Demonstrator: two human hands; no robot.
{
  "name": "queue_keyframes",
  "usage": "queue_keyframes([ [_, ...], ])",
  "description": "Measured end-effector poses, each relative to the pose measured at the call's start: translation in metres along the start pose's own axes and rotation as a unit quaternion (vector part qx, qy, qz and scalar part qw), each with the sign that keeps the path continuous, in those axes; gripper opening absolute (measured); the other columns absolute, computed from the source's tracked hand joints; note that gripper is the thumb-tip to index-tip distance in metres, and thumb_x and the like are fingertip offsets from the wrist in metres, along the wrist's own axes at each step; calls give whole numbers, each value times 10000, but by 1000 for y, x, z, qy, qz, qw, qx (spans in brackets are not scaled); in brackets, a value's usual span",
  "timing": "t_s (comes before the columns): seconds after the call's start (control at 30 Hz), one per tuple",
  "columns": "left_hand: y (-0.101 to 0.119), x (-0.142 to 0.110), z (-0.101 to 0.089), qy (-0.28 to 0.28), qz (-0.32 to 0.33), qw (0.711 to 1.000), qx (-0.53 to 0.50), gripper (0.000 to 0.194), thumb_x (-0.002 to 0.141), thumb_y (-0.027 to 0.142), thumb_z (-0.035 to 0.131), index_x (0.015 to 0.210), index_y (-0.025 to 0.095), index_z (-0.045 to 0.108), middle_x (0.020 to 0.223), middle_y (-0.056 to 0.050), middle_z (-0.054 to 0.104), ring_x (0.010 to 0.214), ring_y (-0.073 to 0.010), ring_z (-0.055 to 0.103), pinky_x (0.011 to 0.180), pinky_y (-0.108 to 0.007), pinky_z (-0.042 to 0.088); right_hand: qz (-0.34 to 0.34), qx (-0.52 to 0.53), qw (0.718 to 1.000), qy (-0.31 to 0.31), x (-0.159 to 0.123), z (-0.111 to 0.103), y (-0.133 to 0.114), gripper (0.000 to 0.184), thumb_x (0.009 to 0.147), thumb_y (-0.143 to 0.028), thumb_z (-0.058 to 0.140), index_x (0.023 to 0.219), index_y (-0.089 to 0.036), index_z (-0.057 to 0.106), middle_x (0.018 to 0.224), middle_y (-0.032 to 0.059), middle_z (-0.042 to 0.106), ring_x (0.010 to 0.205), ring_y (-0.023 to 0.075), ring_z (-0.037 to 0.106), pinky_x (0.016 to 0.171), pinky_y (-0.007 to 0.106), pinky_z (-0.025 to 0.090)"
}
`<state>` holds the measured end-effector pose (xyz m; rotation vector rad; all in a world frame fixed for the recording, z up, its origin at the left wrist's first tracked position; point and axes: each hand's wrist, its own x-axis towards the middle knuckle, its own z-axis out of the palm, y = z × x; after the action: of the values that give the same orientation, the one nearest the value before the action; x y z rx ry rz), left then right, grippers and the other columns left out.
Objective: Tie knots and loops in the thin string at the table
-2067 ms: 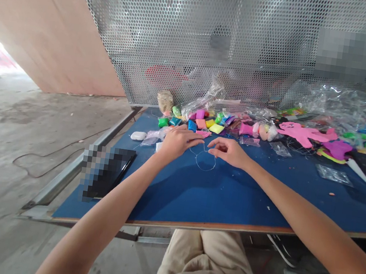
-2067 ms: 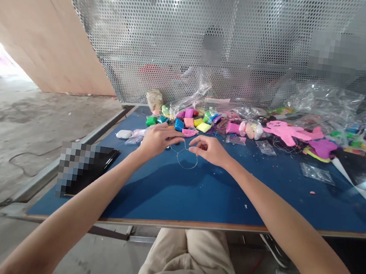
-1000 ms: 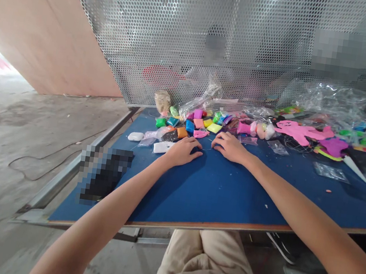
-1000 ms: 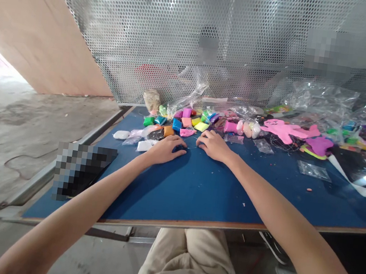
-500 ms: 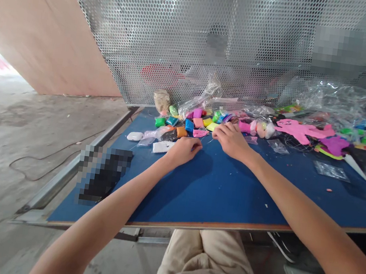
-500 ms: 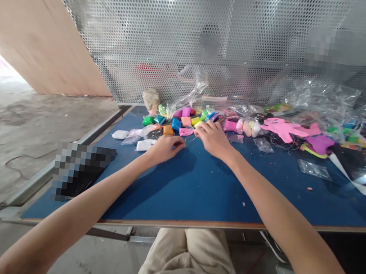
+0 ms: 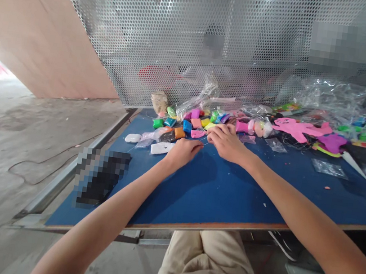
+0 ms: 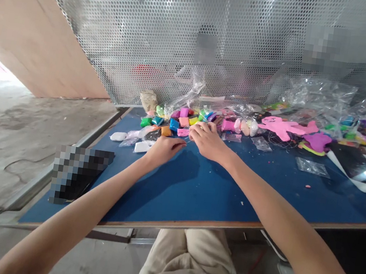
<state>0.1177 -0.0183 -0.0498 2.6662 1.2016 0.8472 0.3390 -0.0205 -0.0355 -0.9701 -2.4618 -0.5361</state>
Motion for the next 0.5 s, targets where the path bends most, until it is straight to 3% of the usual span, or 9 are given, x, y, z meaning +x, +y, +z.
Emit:
queue_keyframes([
  [0.1, 0, 0, -2, 38, -69, 988, -135, 247, 936, 380, 568, 994, 207, 737, 899, -63, 768, 785, -210, 726, 757, -335, 568, 44, 19, 997, 56, 0, -10, 9, 219, 996, -281, 437, 1173, -214, 547, 1431, 112, 497, 1282, 340, 386, 1035, 506, 235],
  [0.2, 0, 0, -3, 47, -161, 923, -347, 324, 894, 462, 624, 992, 165, 710, 955, -90, 767, 818, -219, 742, 757, -354, 608, 109, 31, 987, 114, -5, -23, 31, 295, 986, -291, 450, 1255, -198, 526, 1370, 138, 536, 1234, 340, 444, 1026, 502, 285],
  [0.27, -2, -1, -3, 55, -194, 880, -430, 367, 869, 481, 657, 1019, 148, 691, 990, -112, 763, 845, -222, 745, 785, -368, 614, 147, 25, 984, 100, -12, -30, 50, 283, 975, -312, 464, 1193, -166, 571, 1223, 165, 612, 1140, 336, 520, 947, 462, 362],
  [0.33, -4, -1, -3, 67, -204, 859, -465, 389, 861, 483, 673, 1048, 143, 682, 1003, -123, 760, 857, -215, 745, 817, -370, 609, 207, 17, 978, 0, -24, -32, 70, 246, 961, -350, 489, 1054, -180, 641, 1003, 138, 678, 923, 299, 600, 832, 424, 407],
  [0.37, -5, -1, -2, 74, -205, 853, -475, 398, 859, 484, 677, 1059, 141, 678, 1008, -127, 759, 859, -211, 745, 829, -370, 606, 239, 18, 968, -79, -31, -31, 80, 239, 939, -387, 532, 966, -195, 672, 909, 120, 687, 838, 281, 611, 779, 405, 417],
  [0.43, -6, -1, -1, 85, -204, 844, -489, 409, 855, 487, 683, 1066, 137, 674, 1010, -130, 757, 859, -204, 744, 847, -371, 602, 297, 32, 924, -240, -47, -25, 100, 258, 806, -450, 706, 765, -196, 697, 843, 111, 686, 701, 245, 614, 687, 373, 420],
  [0.47, -5, -1, 0, 89, -202, 841, -494, 410, 852, 488, 687, 1063, 136, 674, 1002, -129, 757, 855, -200, 743, 852, -370, 601, 306, 48, 908, -284, -54, -20, 109, 276, 710, -448, 796, 694, -191, 696, 860, 110, 690, 648, 224, 607, 653, 361, 419],
  [0.5, -5, -1, 1, 91, -200, 839, -498, 410, 850, 488, 691, 1060, 136, 675, 992, -127, 758, 852, -198, 743, 856, -368, 600, 312, 61, 906, -281, -62, -15, 117, 302, 618, -439, 860, 650, -191, 691, 842, 98, 693, 598, 204, 595, 625, 350, 418],
])
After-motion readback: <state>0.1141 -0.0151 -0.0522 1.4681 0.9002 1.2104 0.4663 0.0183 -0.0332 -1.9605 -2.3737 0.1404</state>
